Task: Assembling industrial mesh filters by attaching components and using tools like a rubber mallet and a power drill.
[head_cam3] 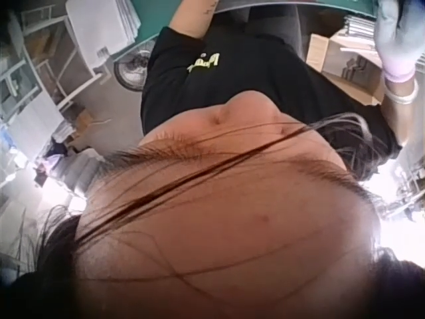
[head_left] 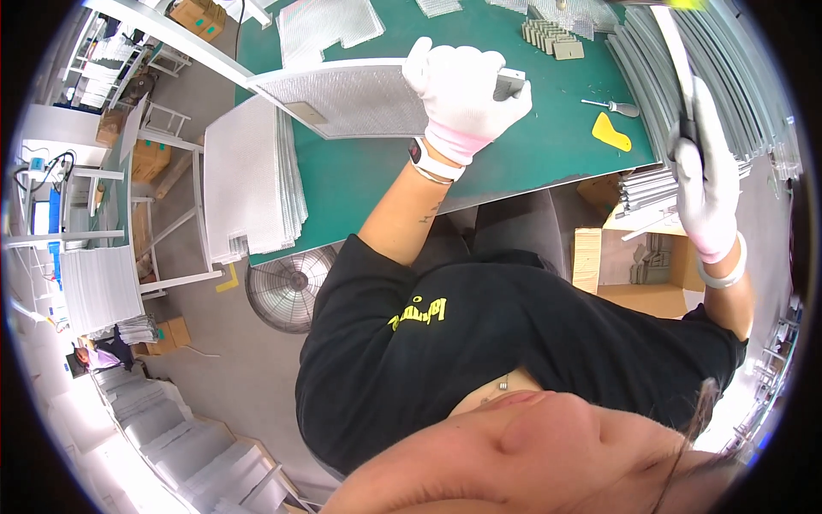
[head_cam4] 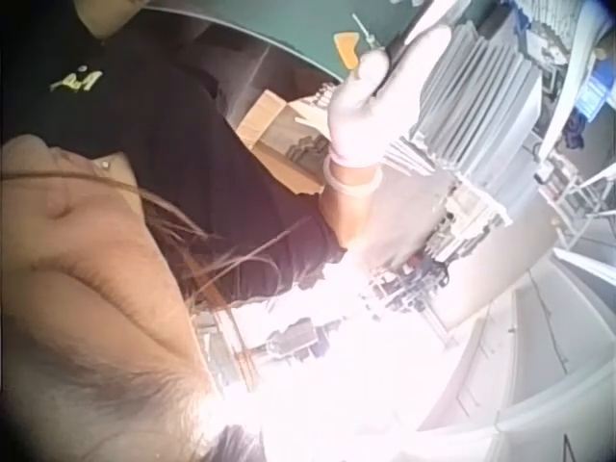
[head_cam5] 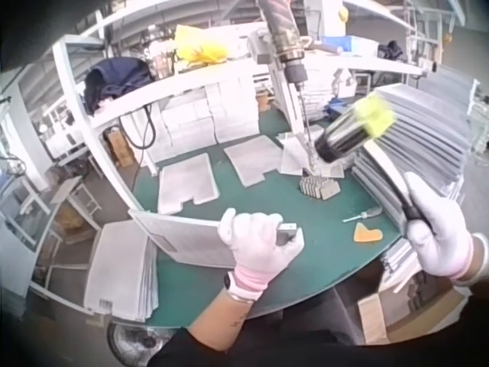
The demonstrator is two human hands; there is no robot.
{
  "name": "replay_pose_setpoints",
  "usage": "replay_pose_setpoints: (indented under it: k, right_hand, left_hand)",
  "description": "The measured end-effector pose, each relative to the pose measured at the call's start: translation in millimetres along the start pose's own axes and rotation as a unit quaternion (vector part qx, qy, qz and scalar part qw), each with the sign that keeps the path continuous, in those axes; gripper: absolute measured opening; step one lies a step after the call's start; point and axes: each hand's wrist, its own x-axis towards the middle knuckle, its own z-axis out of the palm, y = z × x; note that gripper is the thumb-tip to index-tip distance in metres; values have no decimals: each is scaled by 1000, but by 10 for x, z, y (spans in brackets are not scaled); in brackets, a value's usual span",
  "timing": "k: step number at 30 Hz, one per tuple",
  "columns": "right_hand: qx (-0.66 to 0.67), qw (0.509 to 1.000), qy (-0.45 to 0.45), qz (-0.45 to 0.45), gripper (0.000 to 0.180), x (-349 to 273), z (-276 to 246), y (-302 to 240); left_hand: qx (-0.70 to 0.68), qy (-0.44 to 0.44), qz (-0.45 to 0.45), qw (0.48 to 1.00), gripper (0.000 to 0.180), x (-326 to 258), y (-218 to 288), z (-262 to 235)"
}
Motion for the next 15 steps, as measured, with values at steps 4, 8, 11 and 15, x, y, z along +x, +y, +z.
replay_pose_setpoints:
  k: [4, 8, 11, 15]
  right_hand:
    - [-48, 992, -116, 30, 51, -88, 307, 174]
    - [46, 970, -163, 173, 50, -332, 884, 789]
    - [-94, 958, -215, 166, 51, -409, 1369, 1183]
    - [-167, 954, 190, -160, 49, 792, 1377, 995]
  left_hand:
    - [-13, -59, -21, 998, 27, 12, 41, -25]
    - [-50, -33, -3, 998, 25, 73, 16, -43]
    - [-53, -17, 21, 998, 25, 100, 58, -52]
    - [-24, 1, -5, 1000, 27, 49, 1, -66]
